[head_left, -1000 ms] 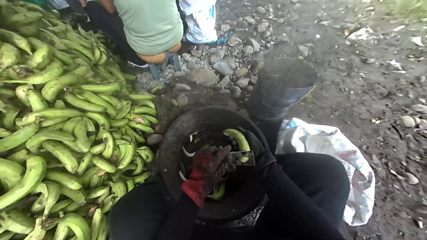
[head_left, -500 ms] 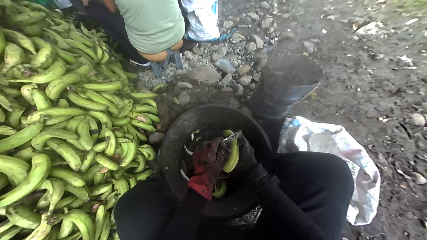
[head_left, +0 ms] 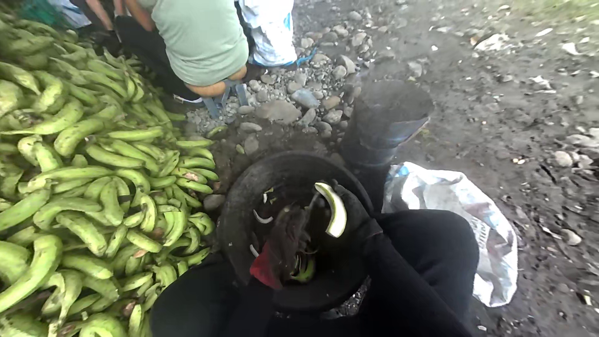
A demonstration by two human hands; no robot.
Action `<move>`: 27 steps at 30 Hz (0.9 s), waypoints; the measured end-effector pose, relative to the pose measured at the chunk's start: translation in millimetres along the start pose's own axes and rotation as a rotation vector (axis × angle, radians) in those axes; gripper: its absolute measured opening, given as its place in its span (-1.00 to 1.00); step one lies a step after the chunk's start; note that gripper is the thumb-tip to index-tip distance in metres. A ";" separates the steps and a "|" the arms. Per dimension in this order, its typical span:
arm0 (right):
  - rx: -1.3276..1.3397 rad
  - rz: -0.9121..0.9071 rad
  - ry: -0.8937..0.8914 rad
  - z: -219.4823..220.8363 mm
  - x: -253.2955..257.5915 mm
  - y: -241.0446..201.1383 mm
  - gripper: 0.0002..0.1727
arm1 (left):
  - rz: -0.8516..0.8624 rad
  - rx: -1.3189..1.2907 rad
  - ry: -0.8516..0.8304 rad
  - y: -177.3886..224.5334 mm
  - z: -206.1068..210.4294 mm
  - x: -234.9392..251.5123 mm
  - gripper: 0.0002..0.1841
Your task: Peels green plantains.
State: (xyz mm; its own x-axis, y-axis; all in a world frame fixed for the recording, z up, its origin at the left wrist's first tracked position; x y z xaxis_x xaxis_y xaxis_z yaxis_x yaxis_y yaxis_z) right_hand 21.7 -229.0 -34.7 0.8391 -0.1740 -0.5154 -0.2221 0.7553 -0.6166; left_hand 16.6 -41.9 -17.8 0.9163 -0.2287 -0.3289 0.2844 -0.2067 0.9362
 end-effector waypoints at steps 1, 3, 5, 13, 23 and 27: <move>-0.052 -0.049 0.055 -0.9 0.8 -8.5 -0.49 | -0.008 -0.040 -0.079 0.4 5.0 -7.7 -0.54; -0.084 -0.075 0.075 -0.8 4.3 -19.0 -0.57 | 0.013 -0.018 -0.166 3.3 13.4 -22.4 -0.59; -0.071 -0.079 0.078 -2.9 10.2 -24.8 -0.59 | 0.061 0.002 -0.201 4.6 20.2 -31.8 -0.64; 0.042 -0.079 0.018 -7.4 21.1 -25.3 -0.55 | 0.241 0.046 -0.168 4.5 22.9 -34.3 -0.66; 0.088 -0.049 0.012 9.5 13.1 -7.3 -0.55 | 0.354 0.324 -0.020 -3.0 21.6 -19.5 -0.67; -0.041 -0.243 -0.007 6.1 9.4 10.8 -0.54 | 0.418 0.549 0.079 -6.9 19.6 -5.1 -0.57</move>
Point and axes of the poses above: each hand's wrist, its own x-axis towards the middle knuckle, its own z-axis out of the palm, y = z × x, the point moved 5 cm from there along x, towards the middle knuckle, and after that the axes turned 11 degrees about y, right-handed, at the moved point
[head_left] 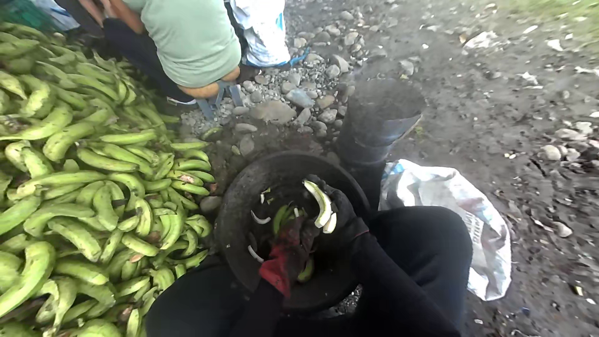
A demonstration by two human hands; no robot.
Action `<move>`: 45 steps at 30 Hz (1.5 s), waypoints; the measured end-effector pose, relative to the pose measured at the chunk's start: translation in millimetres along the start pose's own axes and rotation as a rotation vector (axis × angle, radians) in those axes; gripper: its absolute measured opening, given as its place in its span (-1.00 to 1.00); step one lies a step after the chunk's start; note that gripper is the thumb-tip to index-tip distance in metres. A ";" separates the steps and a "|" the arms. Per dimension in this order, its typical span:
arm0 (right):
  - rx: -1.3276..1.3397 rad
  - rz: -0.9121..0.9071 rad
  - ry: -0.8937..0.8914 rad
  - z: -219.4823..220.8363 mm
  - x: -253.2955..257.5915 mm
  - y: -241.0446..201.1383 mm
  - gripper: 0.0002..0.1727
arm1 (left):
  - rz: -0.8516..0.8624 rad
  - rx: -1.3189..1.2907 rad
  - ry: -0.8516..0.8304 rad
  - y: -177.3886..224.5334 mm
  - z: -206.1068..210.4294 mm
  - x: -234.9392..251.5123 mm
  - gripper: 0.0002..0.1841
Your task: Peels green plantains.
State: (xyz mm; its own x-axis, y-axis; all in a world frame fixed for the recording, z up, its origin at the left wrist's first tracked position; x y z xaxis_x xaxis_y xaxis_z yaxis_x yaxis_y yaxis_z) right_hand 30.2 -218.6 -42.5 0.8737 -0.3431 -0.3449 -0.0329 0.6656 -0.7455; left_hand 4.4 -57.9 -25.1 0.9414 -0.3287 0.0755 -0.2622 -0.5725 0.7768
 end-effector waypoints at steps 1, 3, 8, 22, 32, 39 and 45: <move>-0.029 -0.044 0.005 0.4 -3.3 2.9 -0.54 | 0.038 0.049 0.036 -2.0 0.0 3.4 -0.57; 0.007 -0.066 0.020 1.2 -6.8 10.7 -0.51 | 0.098 0.145 0.107 -6.7 1.1 9.4 -0.59; 0.119 -0.019 0.127 4.0 -15.9 18.6 -0.58 | 0.077 0.280 0.108 -16.2 1.6 23.3 -0.56; 0.331 0.251 -0.177 24.4 -4.0 1.9 -0.25 | 0.039 -0.177 -0.015 -3.6 -16.4 -2.0 -0.60; 0.419 0.015 -0.078 19.3 -10.3 20.2 -0.21 | -0.010 -0.267 -0.005 -25.5 -2.4 -6.7 -0.67; 0.331 0.055 -0.174 -2.1 -12.8 24.7 -0.41 | -0.425 -0.708 -0.237 -16.1 19.7 12.2 -0.63; 0.409 -0.007 -0.214 -8.6 -11.3 33.6 -0.59 | -0.238 -0.671 -0.112 3.0 1.2 14.6 -0.69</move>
State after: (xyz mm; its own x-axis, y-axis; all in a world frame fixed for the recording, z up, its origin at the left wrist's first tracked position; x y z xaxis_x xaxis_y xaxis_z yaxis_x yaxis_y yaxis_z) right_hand 15.0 -198.1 -68.6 0.9551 -0.2328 -0.1834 0.1301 0.8855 -0.4461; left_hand 17.1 -65.4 -22.4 0.9199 -0.3483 -0.1802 0.1678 -0.0656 0.9836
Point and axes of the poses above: each hand's wrist, its own x-axis towards the middle knuckle, its own z-axis out of the palm, y = z × x, the point moved 5 cm from there along x, towards the middle knuckle, and after that the axes turned 11 degrees about y, right-handed, at the moved point
